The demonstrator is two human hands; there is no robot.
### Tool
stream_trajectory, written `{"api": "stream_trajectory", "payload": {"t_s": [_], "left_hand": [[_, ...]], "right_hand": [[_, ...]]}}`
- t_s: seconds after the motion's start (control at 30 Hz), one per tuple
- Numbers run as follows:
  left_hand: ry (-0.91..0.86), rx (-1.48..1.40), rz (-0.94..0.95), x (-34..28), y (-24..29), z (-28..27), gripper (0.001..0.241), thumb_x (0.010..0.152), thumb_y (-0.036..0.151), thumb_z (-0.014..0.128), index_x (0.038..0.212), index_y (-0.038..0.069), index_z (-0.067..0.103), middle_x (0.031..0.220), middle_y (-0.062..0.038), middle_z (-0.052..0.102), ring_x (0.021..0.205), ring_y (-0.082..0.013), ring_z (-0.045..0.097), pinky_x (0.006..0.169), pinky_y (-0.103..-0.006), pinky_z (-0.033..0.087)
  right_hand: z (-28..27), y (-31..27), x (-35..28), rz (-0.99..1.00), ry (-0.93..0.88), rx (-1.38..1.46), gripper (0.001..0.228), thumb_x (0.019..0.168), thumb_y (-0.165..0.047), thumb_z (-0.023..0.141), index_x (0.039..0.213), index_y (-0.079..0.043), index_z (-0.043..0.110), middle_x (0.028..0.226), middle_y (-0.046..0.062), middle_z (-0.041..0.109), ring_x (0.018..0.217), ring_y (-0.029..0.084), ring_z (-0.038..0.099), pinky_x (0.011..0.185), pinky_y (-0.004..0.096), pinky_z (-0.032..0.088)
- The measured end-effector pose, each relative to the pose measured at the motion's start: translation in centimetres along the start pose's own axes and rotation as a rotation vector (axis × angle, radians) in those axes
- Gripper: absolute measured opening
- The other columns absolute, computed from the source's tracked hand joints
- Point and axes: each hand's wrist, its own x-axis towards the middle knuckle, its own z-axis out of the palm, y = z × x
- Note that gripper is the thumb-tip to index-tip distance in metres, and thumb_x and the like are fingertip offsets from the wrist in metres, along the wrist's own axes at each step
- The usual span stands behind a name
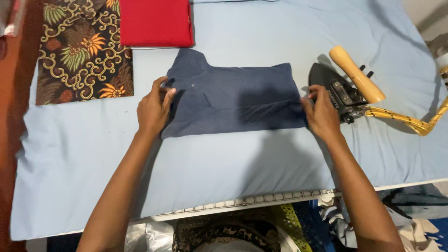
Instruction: The person irons a dark blue t-shirt on a light blue ironing board, folding it neatly after smoothing the fabric. They then retrieve a grey patterned shirt from a blue basket, lay it on the board, and begin buttoning it up while smoothing the collar and sleeves.
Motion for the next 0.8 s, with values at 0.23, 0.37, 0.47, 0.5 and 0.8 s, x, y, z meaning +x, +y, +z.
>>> {"api": "stream_trajectory", "payload": {"t_s": [0.23,0.37,0.47,0.5,0.8], "left_hand": [[-0.188,0.342,0.277,-6.0,0.1,-0.1,0.06,0.098,0.049,0.057,0.15,0.022,0.049,0.163,-0.01,0.035,0.151,-0.0335,0.026,0.118,-0.0637,0.019],[-0.249,0.362,0.214,-6.3,-0.4,0.0,0.064,0.099,0.052,0.054,0.154,0.021,0.044,0.166,-0.015,0.02,0.153,-0.038,0.01,0.111,-0.0733,0.005],[-0.193,0.362,0.336,-5.7,2.3,1.1,0.061,0.099,0.048,0.055,0.152,0.019,0.047,0.166,-0.009,0.026,0.155,-0.0328,0.011,0.113,-0.074,0.004],[-0.206,0.344,0.395,-5.5,3.7,2.4,0.058,0.101,0.045,0.053,0.152,0.019,0.048,0.167,-0.007,0.028,0.156,-0.0298,0.013,0.115,-0.0729,0.005],[-0.656,0.248,0.593,-3.4,16.3,18.3,0.051,0.105,0.042,0.038,0.154,0.025,0.04,0.166,0.002,0.028,0.157,-0.0252,0.006,0.12,-0.071,-0.002]], "right_hand": [[-0.5,-0.8,-2.9,0.281,-0.233,-0.231,0.059,0.096,-0.049,0.065,0.142,-0.017,0.045,0.098,0.013,0.074,0.091,0.037,0.071,0.077,0.051,0.053],[-2.0,-0.4,-2.5,0.173,-0.129,-0.328,0.052,0.096,-0.046,0.071,0.135,-0.017,0.054,0.1,0.008,0.073,0.098,0.036,0.067,0.079,0.051,0.051],[-5.0,1.6,-0.5,-0.171,0.336,-0.539,0.042,0.095,-0.038,0.08,0.124,-0.013,0.063,0.108,0.009,0.067,0.106,0.035,0.06,0.082,0.049,0.05],[-6.1,2.6,1.2,-0.236,0.45,-0.716,0.042,0.093,-0.038,0.083,0.119,-0.012,0.064,0.111,0.01,0.067,0.109,0.034,0.058,0.082,0.048,0.05],[-6.6,8.0,9.4,0.277,-0.183,-0.504,0.042,0.093,-0.033,0.074,0.123,-0.007,0.063,0.106,0.026,0.073,0.097,0.049,0.068,0.081,0.057,0.052]]}}
